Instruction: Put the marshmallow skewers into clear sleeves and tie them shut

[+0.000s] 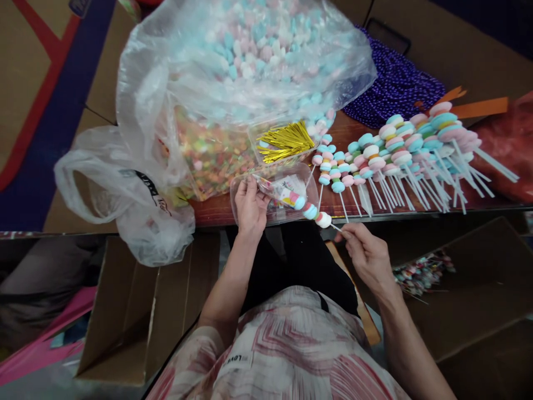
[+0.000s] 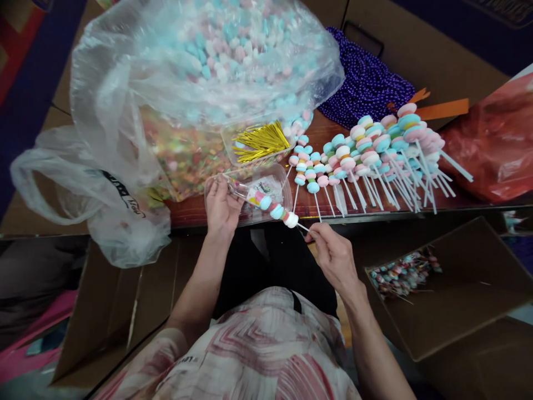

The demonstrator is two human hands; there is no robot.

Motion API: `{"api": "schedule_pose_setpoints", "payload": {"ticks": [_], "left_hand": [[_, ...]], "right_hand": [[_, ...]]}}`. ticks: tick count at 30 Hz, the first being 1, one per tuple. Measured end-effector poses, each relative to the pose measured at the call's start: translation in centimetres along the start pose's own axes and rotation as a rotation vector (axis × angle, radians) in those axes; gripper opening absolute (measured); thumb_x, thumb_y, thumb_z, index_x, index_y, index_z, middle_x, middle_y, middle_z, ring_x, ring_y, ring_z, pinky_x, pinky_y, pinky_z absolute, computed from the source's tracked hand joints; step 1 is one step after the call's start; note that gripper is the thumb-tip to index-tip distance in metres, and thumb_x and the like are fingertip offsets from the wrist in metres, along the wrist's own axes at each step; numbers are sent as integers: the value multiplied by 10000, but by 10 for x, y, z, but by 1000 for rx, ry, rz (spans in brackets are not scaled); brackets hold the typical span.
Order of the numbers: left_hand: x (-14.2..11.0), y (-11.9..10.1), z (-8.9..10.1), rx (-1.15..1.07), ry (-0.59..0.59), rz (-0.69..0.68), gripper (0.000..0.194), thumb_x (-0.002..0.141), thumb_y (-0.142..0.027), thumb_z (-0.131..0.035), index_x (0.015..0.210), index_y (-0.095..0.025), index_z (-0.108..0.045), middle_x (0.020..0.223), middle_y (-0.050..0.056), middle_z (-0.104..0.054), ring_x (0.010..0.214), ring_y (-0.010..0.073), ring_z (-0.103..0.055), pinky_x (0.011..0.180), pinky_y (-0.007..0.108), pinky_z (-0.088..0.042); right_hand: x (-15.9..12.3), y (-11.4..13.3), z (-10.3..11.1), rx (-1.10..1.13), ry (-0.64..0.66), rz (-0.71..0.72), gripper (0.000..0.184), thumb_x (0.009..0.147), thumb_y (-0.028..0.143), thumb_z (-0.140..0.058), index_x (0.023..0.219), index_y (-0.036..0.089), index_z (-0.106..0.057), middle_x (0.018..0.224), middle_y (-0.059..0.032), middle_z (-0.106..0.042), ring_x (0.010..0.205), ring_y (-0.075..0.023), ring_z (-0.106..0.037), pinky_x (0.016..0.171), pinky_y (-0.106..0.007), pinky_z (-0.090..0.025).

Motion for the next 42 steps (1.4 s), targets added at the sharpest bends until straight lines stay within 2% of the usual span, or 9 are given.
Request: {"api": "schedule_pose_setpoints", "payload": {"ticks": [11, 16, 21, 25, 29, 31, 34, 39, 42], "left_hand": [[-7, -9, -5, 103, 95, -244, 357, 869, -452, -773, 768, -224, -517, 711, -61, -577, 592, 63, -587, 616, 178, -508], [-9, -7, -3, 72, 46, -162, 263, 953, -484, -660, 889, -255, -547, 822, -27, -708, 650, 117, -694, 682, 250, -559], [-22, 0, -9, 24, 75, -17, 325, 946, -553, -649, 951, -244, -547, 894, 35, -771, 813, 186, -770, 755, 300, -581], [-39, 2, -22, 26, 177, -20, 290, 905, -469, -740, 894, -223, -587, 864, 25, -770, 758, 151, -752, 708, 245, -561], [-47, 8, -26, 54, 204, 45, 233, 964, -418, -675, 858, -217, -624, 788, 3, -738, 775, 145, -751, 723, 238, -568], [-47, 9, -25, 52, 192, 101, 255, 978, -421, -656, 843, -207, -630, 782, 9, -733, 826, 159, -762, 755, 250, -576], [-43, 9, -24, -18, 175, 199, 288, 1004, -425, -616, 845, -185, -638, 793, 30, -742, 907, 189, -772, 808, 276, -580], [-38, 12, -24, -128, 169, 332, 376, 1075, -432, -453, 866, -182, -640, 865, 53, -767, 966, 193, -769, 807, 275, -564], [-40, 14, -26, -110, 184, 306, 338, 1053, -449, -509, 871, -192, -632, 869, 40, -764, 942, 178, -763, 746, 242, -540]], "right_hand": [[5, 6, -6, -64, -9, 43, 160, 1011, 211, -540, 877, 215, -628, 751, 31, -664, 556, -79, -517, 558, -222, -390], [5, -2, -15, 45, -9, -98, 196, 1011, 268, -543, 847, 209, -634, 697, 35, -634, 492, -77, -431, 484, -227, -338], [8, 0, -27, 131, -42, -121, 183, 1004, 274, -550, 846, 208, -617, 714, 26, -648, 512, -82, -477, 496, -218, -377], [11, 9, -40, 40, -35, -20, 152, 1008, 243, -553, 870, 213, -611, 702, 29, -649, 517, -85, -521, 515, -217, -406], [10, 24, -51, -114, -73, 194, 122, 1022, 209, -529, 948, 212, -627, 758, -4, -677, 645, -118, -639, 650, -238, -480], [10, 28, -54, -147, -103, 215, 126, 1023, 222, -520, 960, 210, -629, 762, -15, -674, 651, -127, -637, 655, -251, -475], [13, 25, -58, -42, -56, 50, 143, 1010, 264, -530, 902, 214, -609, 644, 25, -593, 547, -108, -554, 586, -245, -429], [10, 12, -81, 441, 158, -380, 261, 981, 410, -544, 806, 218, -548, 508, 79, -469, 387, -73, -347, 398, -219, -262], [10, 11, -86, 495, 138, -408, 272, 967, 442, -564, 816, 216, -552, 510, 83, -471, 376, -68, -332, 379, -214, -230]]}}
Point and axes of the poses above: each hand's wrist, its own x-axis towards the middle knuckle, its own z-axis out of the back of the hand, y = z × x, the point moved 7 cm from there along x, towards the middle knuckle
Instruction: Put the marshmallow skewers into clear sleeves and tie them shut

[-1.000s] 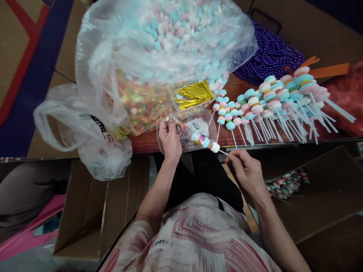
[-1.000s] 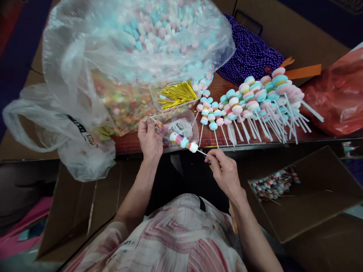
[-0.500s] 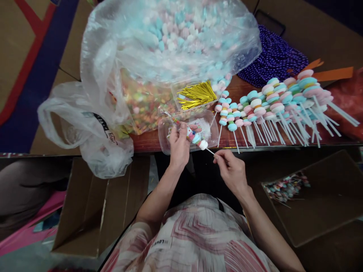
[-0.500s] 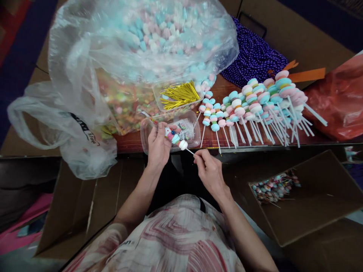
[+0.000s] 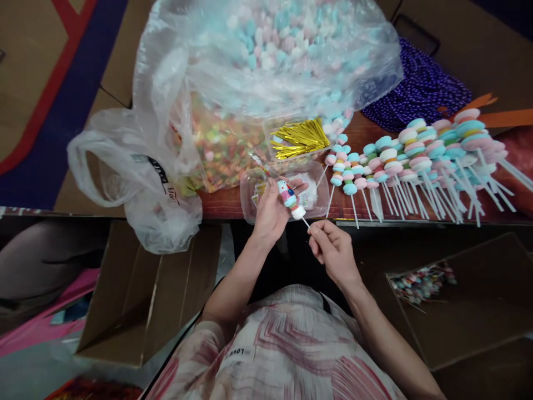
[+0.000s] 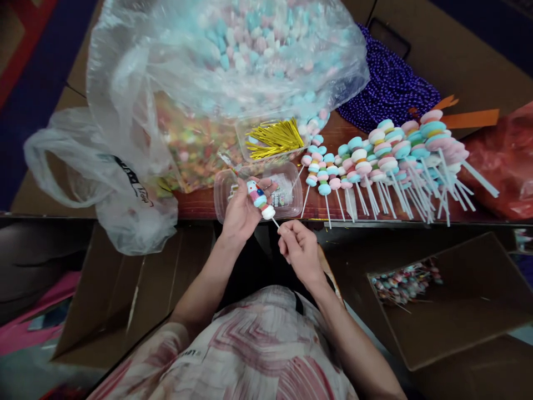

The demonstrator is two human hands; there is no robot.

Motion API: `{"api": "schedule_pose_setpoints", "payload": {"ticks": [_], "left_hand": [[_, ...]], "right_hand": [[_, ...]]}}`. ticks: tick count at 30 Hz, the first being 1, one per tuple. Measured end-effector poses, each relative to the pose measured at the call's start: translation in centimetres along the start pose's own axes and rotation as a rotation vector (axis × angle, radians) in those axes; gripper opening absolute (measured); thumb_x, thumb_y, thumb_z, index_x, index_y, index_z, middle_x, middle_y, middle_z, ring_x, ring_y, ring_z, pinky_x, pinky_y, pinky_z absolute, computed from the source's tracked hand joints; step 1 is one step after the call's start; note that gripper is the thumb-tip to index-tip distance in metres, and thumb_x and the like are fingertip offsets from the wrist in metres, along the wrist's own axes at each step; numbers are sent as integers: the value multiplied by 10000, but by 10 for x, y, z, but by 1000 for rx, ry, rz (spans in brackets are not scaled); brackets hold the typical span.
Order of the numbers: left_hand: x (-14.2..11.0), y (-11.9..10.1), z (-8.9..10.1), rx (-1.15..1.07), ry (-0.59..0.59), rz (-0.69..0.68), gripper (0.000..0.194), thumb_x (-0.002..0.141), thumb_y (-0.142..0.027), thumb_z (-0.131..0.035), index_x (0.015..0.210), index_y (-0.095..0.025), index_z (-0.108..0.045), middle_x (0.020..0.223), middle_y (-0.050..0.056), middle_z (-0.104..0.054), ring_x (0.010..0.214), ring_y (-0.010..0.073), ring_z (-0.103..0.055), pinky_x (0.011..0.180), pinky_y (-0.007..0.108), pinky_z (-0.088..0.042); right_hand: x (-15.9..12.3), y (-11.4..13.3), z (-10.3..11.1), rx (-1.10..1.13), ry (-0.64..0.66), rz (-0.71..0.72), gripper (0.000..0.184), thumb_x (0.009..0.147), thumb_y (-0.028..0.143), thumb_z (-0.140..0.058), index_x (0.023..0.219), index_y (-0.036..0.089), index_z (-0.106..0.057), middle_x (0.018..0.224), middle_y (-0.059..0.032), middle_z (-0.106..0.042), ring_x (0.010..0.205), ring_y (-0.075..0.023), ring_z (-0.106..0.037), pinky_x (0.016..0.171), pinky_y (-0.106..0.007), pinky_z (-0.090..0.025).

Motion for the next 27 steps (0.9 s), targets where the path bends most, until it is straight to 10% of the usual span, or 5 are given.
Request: {"api": "schedule_pose_setpoints", "payload": {"ticks": [11, 27], "left_hand": [[2, 3, 1, 122, 17, 9, 362, 990, -497, -618, 821, -177, -637, 767, 36, -718, 920, 199, -760, 756, 270, -564], [-8, 15, -9, 212, 128, -4, 173, 921, -308, -733, 854, -182, -633, 841, 13, -727, 962, 196, -764, 854, 299, -576]], "right_hand": [[-2, 24, -3, -698, -206, 687, 156, 1007, 212, -482, 934, 205, -619, 637, 4, -608, 506, -111, -540, 542, -244, -398], [-4, 33, -20, -894, -336, 859, 214, 1018, 149, -463, 985, 170, -674, 668, -45, -701, 536, -142, -632, 560, -254, -460]]}}
Point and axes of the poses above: each hand's wrist, its own x-axis towards the middle knuckle, its own z-axis out of the back of the hand, y = z × x, the point moved 7 cm from there along x, towards the middle knuckle
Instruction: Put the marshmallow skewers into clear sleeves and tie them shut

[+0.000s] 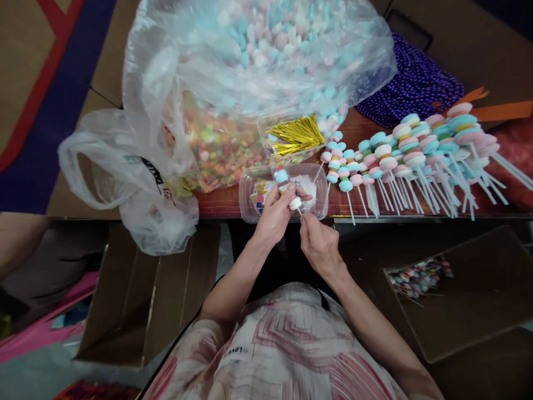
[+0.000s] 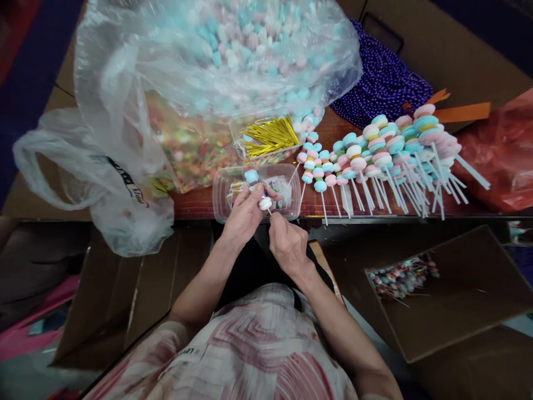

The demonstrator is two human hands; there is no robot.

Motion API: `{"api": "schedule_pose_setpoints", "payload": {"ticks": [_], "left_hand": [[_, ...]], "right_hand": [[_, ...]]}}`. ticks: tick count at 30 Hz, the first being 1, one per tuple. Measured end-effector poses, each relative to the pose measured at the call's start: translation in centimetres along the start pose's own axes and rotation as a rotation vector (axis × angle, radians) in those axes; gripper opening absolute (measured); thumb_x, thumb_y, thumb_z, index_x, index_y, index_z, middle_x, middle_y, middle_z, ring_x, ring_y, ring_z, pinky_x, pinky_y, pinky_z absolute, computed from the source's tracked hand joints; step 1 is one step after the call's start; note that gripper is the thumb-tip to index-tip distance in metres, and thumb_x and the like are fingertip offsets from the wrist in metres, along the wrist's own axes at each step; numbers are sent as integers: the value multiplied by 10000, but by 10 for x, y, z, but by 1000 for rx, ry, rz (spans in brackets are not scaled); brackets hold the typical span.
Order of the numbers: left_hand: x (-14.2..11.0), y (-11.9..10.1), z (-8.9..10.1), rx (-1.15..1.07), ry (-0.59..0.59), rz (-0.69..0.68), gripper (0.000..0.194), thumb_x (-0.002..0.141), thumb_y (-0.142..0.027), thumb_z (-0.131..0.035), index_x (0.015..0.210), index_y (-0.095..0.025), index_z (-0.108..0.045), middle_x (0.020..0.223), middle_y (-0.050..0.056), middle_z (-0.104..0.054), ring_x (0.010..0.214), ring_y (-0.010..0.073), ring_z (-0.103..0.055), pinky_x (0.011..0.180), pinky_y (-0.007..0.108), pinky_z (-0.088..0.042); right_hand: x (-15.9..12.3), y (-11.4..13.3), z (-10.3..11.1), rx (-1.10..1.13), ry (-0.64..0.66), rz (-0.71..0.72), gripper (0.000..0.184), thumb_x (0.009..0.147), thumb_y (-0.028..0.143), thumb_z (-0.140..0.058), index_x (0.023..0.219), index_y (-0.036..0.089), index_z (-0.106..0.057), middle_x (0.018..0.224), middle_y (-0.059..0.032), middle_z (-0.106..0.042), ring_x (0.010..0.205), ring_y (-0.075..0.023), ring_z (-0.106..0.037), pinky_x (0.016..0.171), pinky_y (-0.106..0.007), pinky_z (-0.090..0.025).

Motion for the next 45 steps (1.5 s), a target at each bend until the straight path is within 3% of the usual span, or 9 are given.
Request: {"api": "schedule_pose_setpoints", "payload": {"ticks": [6, 9, 12, 16, 19, 31, 36, 40, 45], "left_hand": [[-11, 8, -11, -19, 81, 131, 175, 952, -330, -696, 870, -176, -682, 948, 71, -768, 1082, 238, -748, 933, 346, -586], [-8, -1, -6, -25, 82, 162, 207, 954, -371, -698, 915, -168, -704, 990, 93, -784, 1099, 245, -748, 950, 362, -589], [5, -18, 7, -69, -39, 98, 290, 975, -448, -655, 928, -164, -694, 1010, 97, -791, 1079, 242, -758, 944, 370, -594], [18, -31, 15, -111, -133, 10, 247, 946, -398, -710, 886, -161, -674, 913, 78, -789, 1028, 239, -774, 899, 338, -597], [17, -27, 16, -116, -158, -30, 249, 934, -397, -723, 844, -174, -656, 822, 47, -773, 972, 223, -784, 853, 310, -601], [10, -21, 14, -68, -90, 8, 250, 970, -394, -674, 853, -174, -669, 769, 29, -741, 962, 214, -781, 888, 326, -599], [3, -12, 5, -36, 28, 48, 256, 988, -366, -641, 818, -179, -681, 831, 60, -771, 1025, 241, -769, 910, 358, -604], [2, -15, 7, -37, 103, 145, 326, 1023, -436, -562, 890, -180, -715, 907, 80, -795, 1042, 253, -767, 917, 380, -612], [17, -37, 25, -108, -85, 8, 250, 981, -403, -656, 865, -183, -683, 868, 42, -785, 956, 214, -782, 884, 341, -616]], "right_hand": [[15, -7, -2, 277, -71, -225, 225, 1034, 211, -431, 1089, 203, -649, 986, -110, -775, 766, -182, -730, 701, -290, -564], [18, -16, 3, 389, -57, -309, 175, 1030, 246, -467, 1027, 210, -639, 860, -53, -736, 639, -140, -660, 628, -261, -521], [17, -20, 4, 447, 42, -374, 170, 1029, 297, -500, 948, 217, -627, 655, 30, -598, 499, -102, -508, 534, -238, -433], [13, -13, 2, 430, 138, -339, 183, 1023, 284, -500, 901, 221, -622, 600, 49, -529, 474, -97, -460, 510, -232, -390], [15, -8, 3, 331, 102, -257, 176, 1014, 244, -503, 887, 220, -622, 611, 40, -551, 475, -95, -469, 525, -230, -393], [22, 0, -5, 216, 87, -145, 202, 1033, 233, -474, 919, 210, -639, 647, -7, -639, 518, -116, -557, 559, -237, -429], [26, -2, -17, 131, 50, -139, 263, 1034, 246, -434, 950, 193, -678, 709, -74, -695, 589, -166, -625, 577, -271, -460], [31, -2, -15, 193, 60, -143, 245, 1033, 237, -446, 959, 200, -677, 717, -48, -682, 596, -155, -617, 603, -266, -470], [32, -1, -3, 332, 62, -200, 172, 1016, 213, -519, 897, 210, -643, 681, 17, -620, 523, -101, -530, 561, -228, -420]]}}
Point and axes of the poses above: each hand's wrist, its own x-axis towards the middle knuckle, its own z-axis out of the back of the hand, y = z × x, the point moved 7 cm from there along x, towards the middle knuckle
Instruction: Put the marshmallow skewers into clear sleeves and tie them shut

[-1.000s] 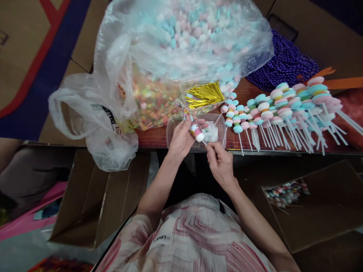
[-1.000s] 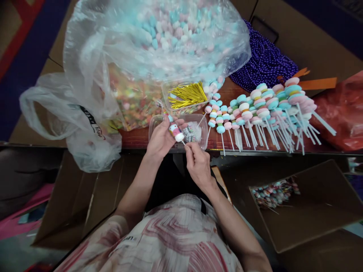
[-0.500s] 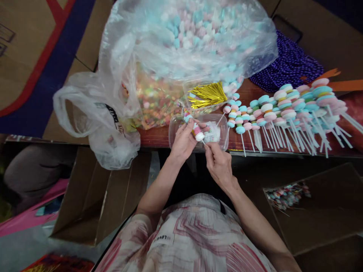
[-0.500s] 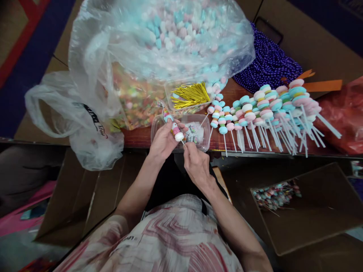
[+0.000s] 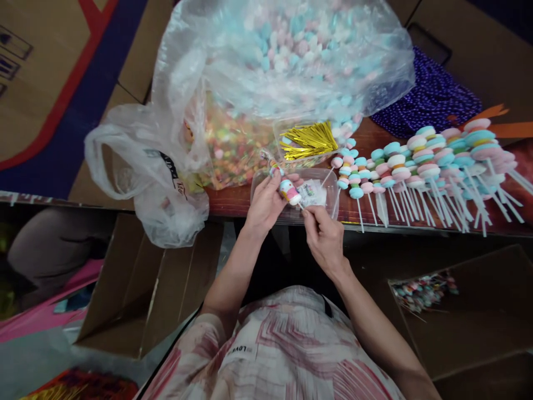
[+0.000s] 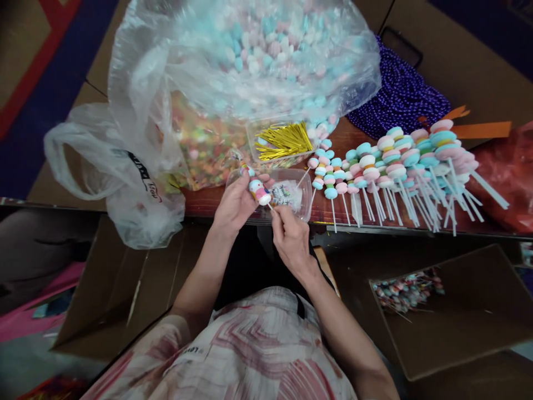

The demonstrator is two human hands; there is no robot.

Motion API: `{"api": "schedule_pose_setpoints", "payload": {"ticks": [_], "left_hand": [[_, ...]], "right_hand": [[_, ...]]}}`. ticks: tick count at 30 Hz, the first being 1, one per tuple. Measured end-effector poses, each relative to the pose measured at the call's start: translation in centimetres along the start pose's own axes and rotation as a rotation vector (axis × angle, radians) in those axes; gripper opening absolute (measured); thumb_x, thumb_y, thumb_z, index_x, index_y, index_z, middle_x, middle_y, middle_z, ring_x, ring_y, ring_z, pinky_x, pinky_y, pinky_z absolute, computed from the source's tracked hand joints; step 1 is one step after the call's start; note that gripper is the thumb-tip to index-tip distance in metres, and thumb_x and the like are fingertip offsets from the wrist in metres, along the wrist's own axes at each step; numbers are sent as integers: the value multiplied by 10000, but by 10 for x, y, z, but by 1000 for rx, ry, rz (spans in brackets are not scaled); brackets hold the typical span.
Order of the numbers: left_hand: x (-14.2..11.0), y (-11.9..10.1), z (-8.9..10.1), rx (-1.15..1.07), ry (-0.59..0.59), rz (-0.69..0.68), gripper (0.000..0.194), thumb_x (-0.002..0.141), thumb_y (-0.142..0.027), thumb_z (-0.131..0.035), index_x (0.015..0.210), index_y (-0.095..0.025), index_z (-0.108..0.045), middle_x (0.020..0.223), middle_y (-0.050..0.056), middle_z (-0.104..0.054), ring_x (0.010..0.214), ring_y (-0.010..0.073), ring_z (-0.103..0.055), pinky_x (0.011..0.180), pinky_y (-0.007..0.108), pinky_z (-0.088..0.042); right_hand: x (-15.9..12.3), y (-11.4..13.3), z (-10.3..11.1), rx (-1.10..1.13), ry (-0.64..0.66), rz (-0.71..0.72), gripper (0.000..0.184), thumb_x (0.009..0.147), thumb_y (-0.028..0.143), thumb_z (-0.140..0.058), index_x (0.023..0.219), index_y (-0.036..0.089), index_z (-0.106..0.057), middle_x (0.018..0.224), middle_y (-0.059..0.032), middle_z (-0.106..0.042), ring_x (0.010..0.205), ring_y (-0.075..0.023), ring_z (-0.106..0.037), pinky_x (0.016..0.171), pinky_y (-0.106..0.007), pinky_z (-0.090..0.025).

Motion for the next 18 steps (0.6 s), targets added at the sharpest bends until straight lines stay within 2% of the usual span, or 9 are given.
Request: {"api": "schedule_pose_setpoints", "payload": {"ticks": [2, 8, 14, 18], "left_hand": [[5, -5, 3, -20, -49, -51, 206, 949, -367, -708, 860, -184, -678, 812, 25, -764, 927, 204, -783, 858, 314, -610], [7, -6, 7, -80, -87, -101, 214, 956, -362, -693, 848, -180, -665, 771, -3, -720, 707, 126, -722, 736, 254, -591], [-3, 6, -4, -62, -5, -81, 187, 945, -333, -712, 913, -154, -670, 757, -10, -691, 634, 89, -676, 733, 233, -563], [-8, 6, -5, -31, 18, -63, 194, 951, -340, -704, 934, -150, -675, 769, -2, -697, 641, 99, -687, 680, 225, -537]], "right_hand": [[-1, 2, 1, 9, 41, 8, 145, 1001, 198, -543, 894, 209, -640, 676, 24, -604, 527, -100, -523, 562, -228, -407], [-10, 2, 5, -8, 129, 22, 168, 991, 155, -549, 845, 211, -611, 629, 49, -538, 509, -90, -484, 556, -223, -380], [-8, 10, -4, -56, 38, 144, 180, 994, 137, -519, 855, 204, -613, 640, 28, -571, 532, -103, -516, 573, -231, -405], [-5, 10, -5, -37, 15, 120, 170, 1000, 157, -513, 883, 205, -626, 654, 25, -590, 517, -102, -504, 554, -233, -406]]}}
Point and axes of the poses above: each hand's wrist, its own x-axis towards the middle knuckle, its own z-axis out of the back of the hand, y = z × x, the point moved 7 cm from there along x, towards the middle knuckle
